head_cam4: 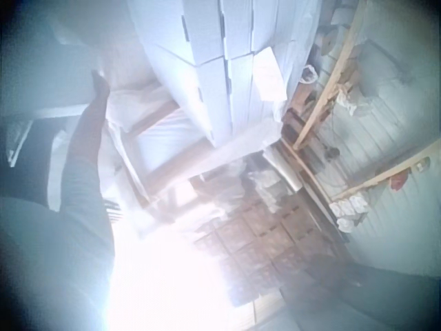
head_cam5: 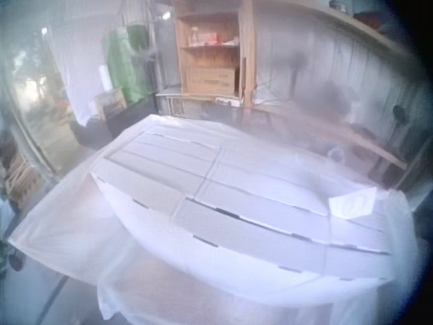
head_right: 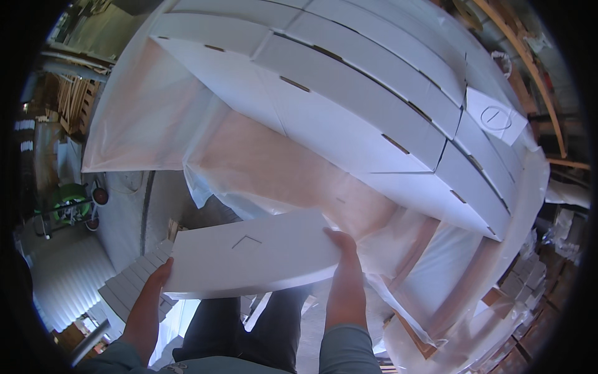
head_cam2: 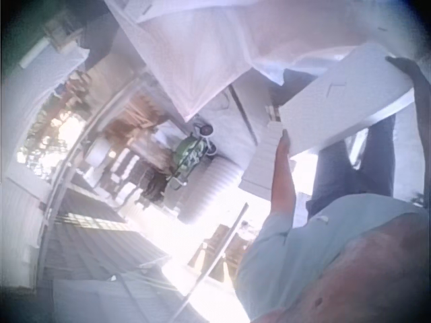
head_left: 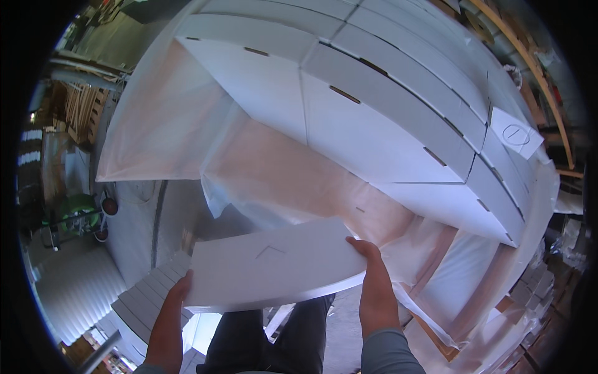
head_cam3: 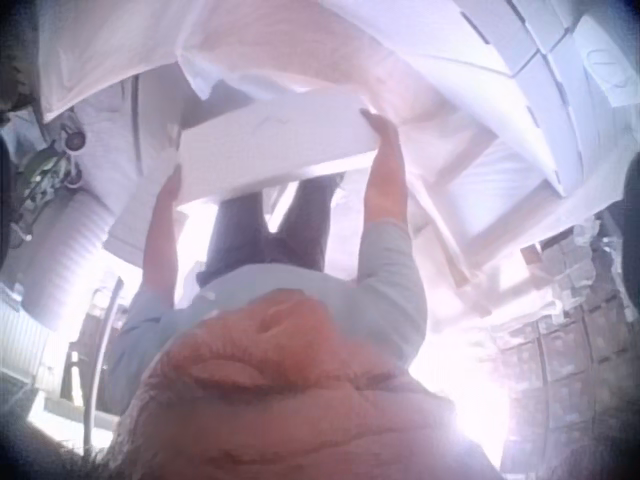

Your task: The person repeatedly picks up white rectangular panels from a pallet and places them onto a plastic-wrapped stack. The person handles the panels one at a time, aligning them on the growing stack. At the end, the person picks up a white strap from a nearby shelf.

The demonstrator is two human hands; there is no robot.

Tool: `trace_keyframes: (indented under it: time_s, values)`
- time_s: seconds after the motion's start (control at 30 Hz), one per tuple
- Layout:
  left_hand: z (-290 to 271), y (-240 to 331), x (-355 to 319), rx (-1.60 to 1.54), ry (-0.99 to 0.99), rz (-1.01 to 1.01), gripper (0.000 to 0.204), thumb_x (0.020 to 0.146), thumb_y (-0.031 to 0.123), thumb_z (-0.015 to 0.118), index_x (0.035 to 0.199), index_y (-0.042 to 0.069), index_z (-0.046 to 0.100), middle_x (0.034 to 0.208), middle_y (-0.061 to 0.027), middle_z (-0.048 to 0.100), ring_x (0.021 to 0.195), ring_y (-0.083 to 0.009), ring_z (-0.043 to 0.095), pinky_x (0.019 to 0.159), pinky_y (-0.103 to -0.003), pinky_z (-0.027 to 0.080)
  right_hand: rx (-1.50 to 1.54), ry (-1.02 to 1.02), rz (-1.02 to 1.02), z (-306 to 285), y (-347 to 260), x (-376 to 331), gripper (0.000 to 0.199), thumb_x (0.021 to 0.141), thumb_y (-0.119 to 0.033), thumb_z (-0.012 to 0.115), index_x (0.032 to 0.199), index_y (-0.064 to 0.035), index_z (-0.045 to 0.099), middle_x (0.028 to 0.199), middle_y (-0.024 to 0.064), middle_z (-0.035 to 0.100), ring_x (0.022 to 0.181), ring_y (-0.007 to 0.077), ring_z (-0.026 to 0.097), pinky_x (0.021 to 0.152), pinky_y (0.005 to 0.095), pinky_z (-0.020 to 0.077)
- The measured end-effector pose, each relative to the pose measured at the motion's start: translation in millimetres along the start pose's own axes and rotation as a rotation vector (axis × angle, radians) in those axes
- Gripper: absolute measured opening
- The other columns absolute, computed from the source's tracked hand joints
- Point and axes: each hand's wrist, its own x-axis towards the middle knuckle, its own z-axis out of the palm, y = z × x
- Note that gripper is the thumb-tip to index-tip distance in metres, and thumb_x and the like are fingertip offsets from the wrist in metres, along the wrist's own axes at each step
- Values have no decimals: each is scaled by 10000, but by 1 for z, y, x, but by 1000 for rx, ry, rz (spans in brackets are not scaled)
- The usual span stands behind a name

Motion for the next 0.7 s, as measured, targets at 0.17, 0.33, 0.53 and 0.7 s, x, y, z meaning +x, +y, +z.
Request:
trace_keyframes:
  time_s: [0.17,0.33,0.53,0.7]
  values:
    - [15,33,-26,121,42,-133,641,992,487,146,1381,35,378,1300,-194,509,1214,-301,488,1055,-404,334,-30,-128,43,-10,3,35,707,867,-605,454,1219,-4,573,1186,165,600,1063,283,576,951,384,397]
    - [35,45,-50,164,81,-127,665,989,461,112,1359,-23,378,1292,-215,492,1175,-325,499,1024,-413,371,-306,-64,-51,-38,3,6,660,839,-534,543,1199,19,565,1141,194,612,1015,320,599,886,418,449]
    - [56,48,-84,-17,-68,-83,677,980,485,89,1371,2,357,1299,-200,489,1202,-335,482,1030,-454,369,36,1196,-375,25,54,-98,549,794,-309,655,1180,50,502,1161,258,538,1119,387,483,964,462,372]
    - [147,89,-183,-151,48,-137,723,954,565,70,1391,65,354,1325,-165,480,1218,-347,473,1011,-547,363,237,463,-129,169,68,-217,459,861,-419,591,1027,9,574,892,194,589,841,280,591,695,383,467]
